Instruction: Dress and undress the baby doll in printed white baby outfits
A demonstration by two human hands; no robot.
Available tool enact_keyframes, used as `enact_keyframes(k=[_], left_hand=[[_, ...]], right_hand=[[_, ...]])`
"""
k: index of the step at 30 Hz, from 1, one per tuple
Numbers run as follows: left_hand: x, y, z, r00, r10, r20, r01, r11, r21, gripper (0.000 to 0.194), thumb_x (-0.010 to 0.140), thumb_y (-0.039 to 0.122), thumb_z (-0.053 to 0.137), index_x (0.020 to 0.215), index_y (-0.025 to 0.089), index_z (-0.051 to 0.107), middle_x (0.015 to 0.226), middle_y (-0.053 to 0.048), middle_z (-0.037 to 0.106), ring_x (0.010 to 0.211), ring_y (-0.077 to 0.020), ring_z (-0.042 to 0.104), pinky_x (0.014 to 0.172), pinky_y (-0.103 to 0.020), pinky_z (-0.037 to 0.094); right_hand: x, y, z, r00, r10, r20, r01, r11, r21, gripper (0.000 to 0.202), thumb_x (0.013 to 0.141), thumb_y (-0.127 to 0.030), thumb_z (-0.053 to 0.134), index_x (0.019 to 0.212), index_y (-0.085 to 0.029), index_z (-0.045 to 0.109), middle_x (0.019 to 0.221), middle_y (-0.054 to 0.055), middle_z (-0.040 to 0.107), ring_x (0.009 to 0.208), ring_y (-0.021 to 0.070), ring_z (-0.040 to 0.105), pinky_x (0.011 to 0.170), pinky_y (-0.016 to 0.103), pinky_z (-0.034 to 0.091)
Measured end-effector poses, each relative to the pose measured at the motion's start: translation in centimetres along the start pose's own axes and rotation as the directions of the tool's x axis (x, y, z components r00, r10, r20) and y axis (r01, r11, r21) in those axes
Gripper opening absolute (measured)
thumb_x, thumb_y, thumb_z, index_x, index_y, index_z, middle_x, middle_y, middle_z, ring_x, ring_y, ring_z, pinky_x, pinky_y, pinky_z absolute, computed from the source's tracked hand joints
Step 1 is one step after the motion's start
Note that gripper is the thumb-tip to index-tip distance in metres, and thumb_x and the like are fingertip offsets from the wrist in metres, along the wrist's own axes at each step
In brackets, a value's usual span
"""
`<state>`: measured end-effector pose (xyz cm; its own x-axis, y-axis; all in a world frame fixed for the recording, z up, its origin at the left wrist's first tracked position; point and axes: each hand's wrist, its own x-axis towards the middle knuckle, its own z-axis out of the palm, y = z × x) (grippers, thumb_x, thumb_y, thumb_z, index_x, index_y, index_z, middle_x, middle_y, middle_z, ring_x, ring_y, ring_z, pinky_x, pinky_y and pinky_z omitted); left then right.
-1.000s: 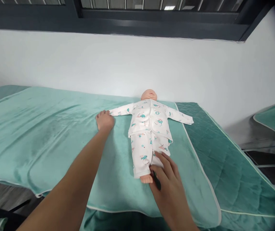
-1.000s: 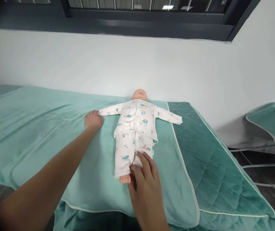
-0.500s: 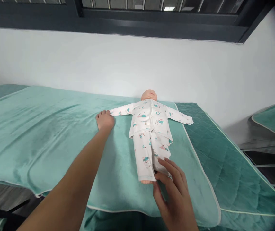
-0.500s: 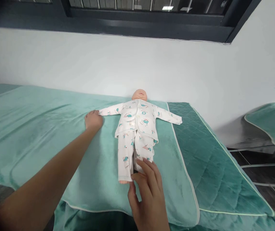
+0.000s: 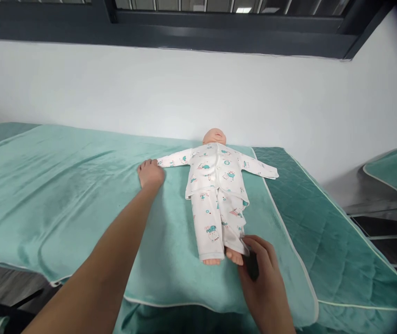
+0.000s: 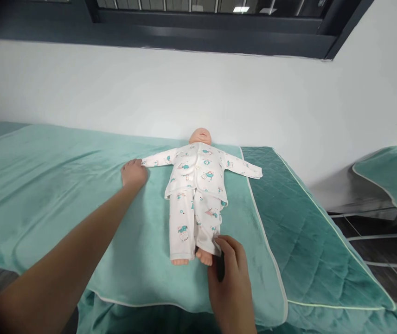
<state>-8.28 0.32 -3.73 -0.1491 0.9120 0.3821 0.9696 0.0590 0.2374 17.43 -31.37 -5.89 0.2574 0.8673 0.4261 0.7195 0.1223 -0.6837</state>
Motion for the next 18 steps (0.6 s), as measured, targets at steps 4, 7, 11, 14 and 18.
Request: enact_keyframes(k=[4,7,11,14,18], left_hand=[[0.0,0.0,0.0,1.0,0.004,-0.001,-0.004,1.0,0.01,0.038,0.09,0.017,0.038,0.117,0.017,0.064,0.127,-0.014,0.064,0.122,-0.0302,0.052,0.104,-0.043,0.034],[0.0,0.0,0.0,1.0,-0.004,0.0,0.004,1.0,0.011,0.039,0.09,0.017,0.038,0.118,0.018,0.064,0.128,-0.014,0.063,0.124,-0.0297,0.051,0.105,-0.043,0.033],[0.0,0.0,0.0,1.0,-0.012,0.006,0.012,1.0,0.012,0.038,0.089,0.017,0.038,0.117,0.018,0.064,0.128,-0.014,0.063,0.123,-0.0299,0.051,0.105,-0.043,0.034],[0.0,0.0,0.0,1.0,-0.01,0.008,0.01,1.0,-0.005,0.039,0.089,0.016,0.038,0.117,0.017,0.064,0.127,-0.015,0.063,0.123,-0.0305,0.051,0.105,-0.044,0.033],[0.0,0.0,0.1,1.0,-0.014,0.009,0.014,1.0,-0.028,0.039,0.089,0.017,0.039,0.118,0.017,0.064,0.127,-0.016,0.062,0.125,-0.0309,0.05,0.106,-0.045,0.032]], right_hand=[[0.6,0.7,0.2,0.998,0.043,0.055,-0.041,0.999,-0.027,0.025,0.092,-0.021,0.056,0.117,-0.024,0.056,0.114,0.007,0.061,0.103,0.022,0.06,0.084,0.036,0.052],[1.1,0.3,-0.4,0.998,-0.006,0.069,0.003,0.999,0.033,0.016,0.095,-0.019,0.052,0.109,-0.024,0.059,0.103,0.004,0.063,0.092,0.0179,0.061,0.076,0.03,0.051],[1.5,-1.2,-1.7,0.988,-0.133,0.074,0.124,0.985,0.116,0.012,0.096,-0.019,0.052,0.103,-0.024,0.06,0.098,0.003,0.062,0.087,0.0153,0.062,0.071,0.025,0.05],[1.5,-2.3,-2.8,0.985,-0.167,0.053,0.158,0.977,0.145,0.012,0.095,-0.018,0.052,0.103,-0.023,0.06,0.097,0.004,0.062,0.085,0.0149,0.062,0.068,0.024,0.05],[1.6,-2.8,-3.5,0.993,-0.117,-0.021,0.119,0.987,0.104,0.011,0.095,-0.021,0.053,0.102,-0.023,0.061,0.095,0.004,0.061,0.085,0.016,0.061,0.067,0.025,0.05]])
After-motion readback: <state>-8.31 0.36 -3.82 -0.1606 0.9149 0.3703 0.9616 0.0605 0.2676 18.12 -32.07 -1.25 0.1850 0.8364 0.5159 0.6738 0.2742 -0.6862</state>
